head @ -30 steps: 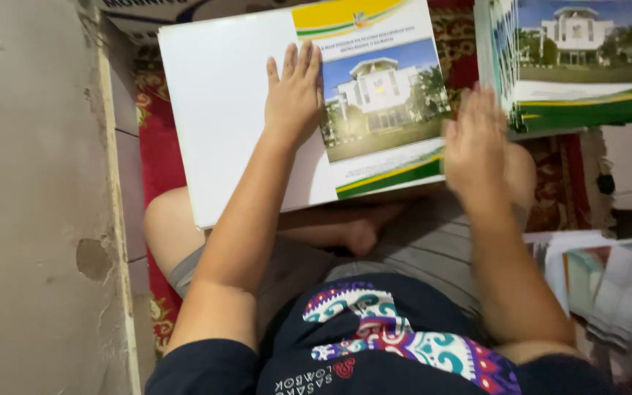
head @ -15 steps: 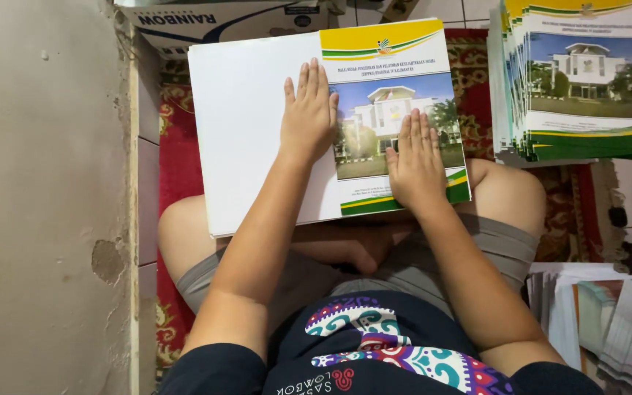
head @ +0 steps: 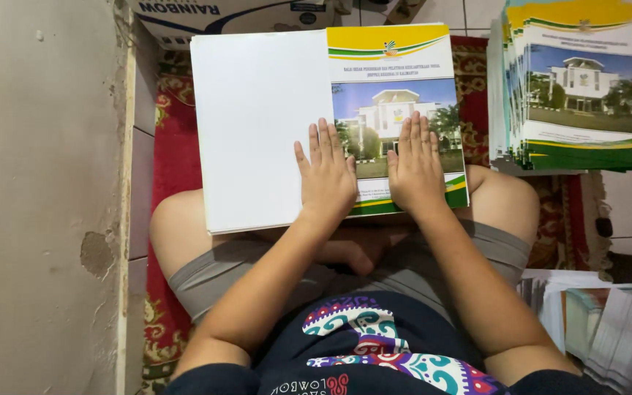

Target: Manually aligning and smoothing printed covers onto folder bases

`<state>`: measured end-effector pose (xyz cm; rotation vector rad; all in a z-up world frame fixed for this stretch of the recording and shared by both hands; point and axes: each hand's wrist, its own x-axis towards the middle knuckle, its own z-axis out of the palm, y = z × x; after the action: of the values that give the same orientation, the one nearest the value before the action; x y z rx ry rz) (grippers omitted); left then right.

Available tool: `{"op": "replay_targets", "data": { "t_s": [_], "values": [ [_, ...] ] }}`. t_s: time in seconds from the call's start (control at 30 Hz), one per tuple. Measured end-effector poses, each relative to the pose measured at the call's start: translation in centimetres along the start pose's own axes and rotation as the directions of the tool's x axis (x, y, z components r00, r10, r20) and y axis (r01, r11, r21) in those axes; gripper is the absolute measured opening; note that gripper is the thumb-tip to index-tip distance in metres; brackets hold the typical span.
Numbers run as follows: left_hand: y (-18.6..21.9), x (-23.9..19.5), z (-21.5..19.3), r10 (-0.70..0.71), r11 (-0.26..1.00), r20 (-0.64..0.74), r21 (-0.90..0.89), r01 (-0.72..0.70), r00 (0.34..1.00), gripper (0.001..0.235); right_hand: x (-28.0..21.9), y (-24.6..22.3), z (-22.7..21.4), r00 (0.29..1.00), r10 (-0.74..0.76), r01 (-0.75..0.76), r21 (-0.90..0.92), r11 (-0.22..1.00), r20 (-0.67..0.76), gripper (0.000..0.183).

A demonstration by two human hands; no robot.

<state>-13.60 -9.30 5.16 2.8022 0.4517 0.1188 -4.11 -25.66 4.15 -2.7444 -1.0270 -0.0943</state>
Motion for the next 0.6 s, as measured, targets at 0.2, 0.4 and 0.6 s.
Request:
{"op": "replay_targets", "data": {
  "t_s": [0.2, 0.4, 0.6],
  "values": [
    [-0.2, 0.1, 1.0, 0.007, 1.000, 0.030, 0.006, -0.007, 1.000, 0.069, 4.0, -1.8, 3.3, 0.864, -0.502, 0.494, 0.145, 0.857, 0.026, 0.064],
    [0.1, 0.3, 2.2, -0.023, 0.969, -0.121, 0.241, 0.052, 0.992, 0.071, 16.4, -7.3, -5.8, 0.845, -0.270, 0.236, 0.131, 0.963, 0.462, 0.063],
    [0.2, 0.2, 2.4, -0.015, 0.970, -0.194, 0.236, 0.062, 0.981, 0.068, 26.8, 5.8, 4.9, 0.995, -0.096, 0.093, -0.159, 0.983, -0.007, 0.066]
  ]
}}
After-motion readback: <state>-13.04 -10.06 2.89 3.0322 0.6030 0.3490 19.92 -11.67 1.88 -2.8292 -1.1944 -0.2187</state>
